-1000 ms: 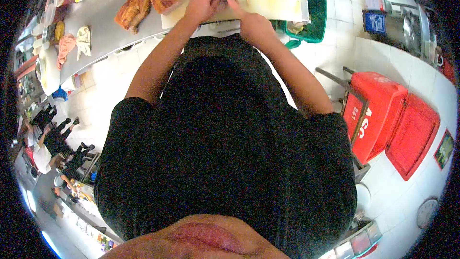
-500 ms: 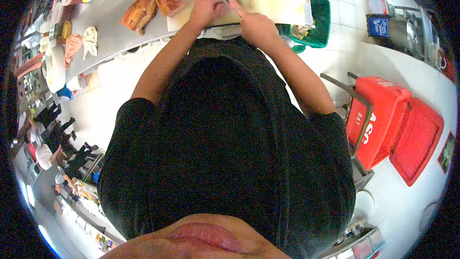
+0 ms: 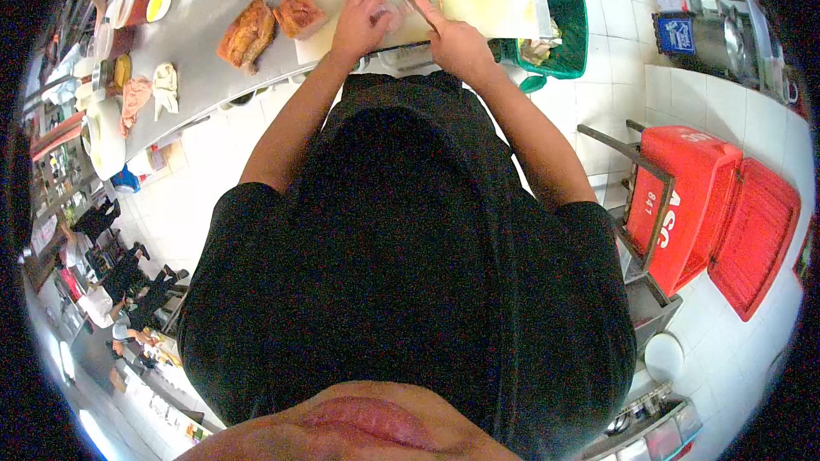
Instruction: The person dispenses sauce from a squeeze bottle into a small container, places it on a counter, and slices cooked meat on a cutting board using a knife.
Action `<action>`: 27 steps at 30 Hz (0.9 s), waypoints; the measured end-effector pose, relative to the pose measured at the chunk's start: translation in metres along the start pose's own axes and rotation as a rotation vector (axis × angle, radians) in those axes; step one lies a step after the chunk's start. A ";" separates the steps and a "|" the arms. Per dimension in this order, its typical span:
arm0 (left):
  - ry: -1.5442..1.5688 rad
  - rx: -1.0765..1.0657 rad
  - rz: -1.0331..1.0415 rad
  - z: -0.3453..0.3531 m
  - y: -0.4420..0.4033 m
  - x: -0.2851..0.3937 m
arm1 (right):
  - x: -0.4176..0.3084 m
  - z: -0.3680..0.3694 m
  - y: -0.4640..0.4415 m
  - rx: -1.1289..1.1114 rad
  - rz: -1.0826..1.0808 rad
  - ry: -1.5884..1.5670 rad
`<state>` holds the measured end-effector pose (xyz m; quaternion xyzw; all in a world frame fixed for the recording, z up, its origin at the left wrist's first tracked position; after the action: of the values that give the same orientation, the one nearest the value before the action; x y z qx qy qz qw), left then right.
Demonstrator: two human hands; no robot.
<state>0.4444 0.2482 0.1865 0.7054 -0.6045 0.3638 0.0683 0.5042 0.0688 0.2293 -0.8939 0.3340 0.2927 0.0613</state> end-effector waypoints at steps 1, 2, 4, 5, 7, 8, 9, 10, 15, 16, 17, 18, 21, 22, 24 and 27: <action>0.037 0.018 -0.008 -0.001 0.002 -0.001 | -0.005 -0.002 0.002 -0.019 -0.023 0.028; 0.019 0.029 -0.013 -0.001 0.004 -0.001 | -0.010 -0.003 0.004 -0.038 -0.043 0.053; -0.021 0.058 -0.021 -0.004 0.003 0.003 | -0.019 -0.004 0.006 -0.064 -0.076 0.108; -0.034 0.046 -0.002 -0.005 0.002 0.006 | -0.023 -0.002 0.007 -0.073 -0.088 0.136; -0.057 0.024 0.031 -0.006 0.001 0.008 | -0.032 -0.002 0.008 -0.105 -0.093 0.176; -0.056 0.017 0.030 -0.006 0.000 0.007 | -0.035 -0.003 0.008 -0.126 -0.082 0.188; -0.053 0.009 0.029 -0.004 -0.002 0.006 | -0.036 -0.001 0.008 -0.148 -0.069 0.200; -0.049 -0.001 0.027 -0.002 -0.001 0.005 | -0.034 0.003 0.008 -0.166 -0.051 0.187; -0.040 -0.028 0.005 0.002 0.003 0.006 | -0.009 0.027 -0.006 -0.119 0.037 0.038; -0.051 -0.028 0.006 0.001 -0.003 0.001 | -0.008 0.021 -0.013 -0.099 0.026 0.045; -0.018 -0.018 -0.007 0.002 0.000 -0.003 | -0.006 0.019 -0.014 -0.090 0.020 0.045; -0.020 0.005 -0.003 -0.001 0.003 -0.002 | -0.011 0.016 -0.012 -0.088 0.016 0.042; -0.012 0.071 0.003 -0.005 0.011 -0.001 | -0.016 0.004 -0.004 -0.082 0.033 0.096; -0.006 0.095 0.006 -0.005 0.013 0.000 | -0.015 0.002 -0.001 -0.081 0.046 0.107; -0.004 0.118 0.017 -0.005 0.014 0.003 | -0.022 0.004 0.004 -0.138 -0.019 0.185; -0.026 0.093 0.026 -0.008 0.012 0.006 | -0.033 0.001 0.008 -0.168 -0.057 0.235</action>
<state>0.4301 0.2448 0.1913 0.7045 -0.5969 0.3832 0.0228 0.4786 0.0813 0.2480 -0.9331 0.2878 0.2110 -0.0449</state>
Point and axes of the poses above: each hand's wrist, its own y-axis away from the middle knuckle, its own z-axis out of the palm, x = y × z, the point moved 9 cm from there along -y, towards the middle knuckle, and after that the axes turned 1 degree about x, right-handed, at the moved point
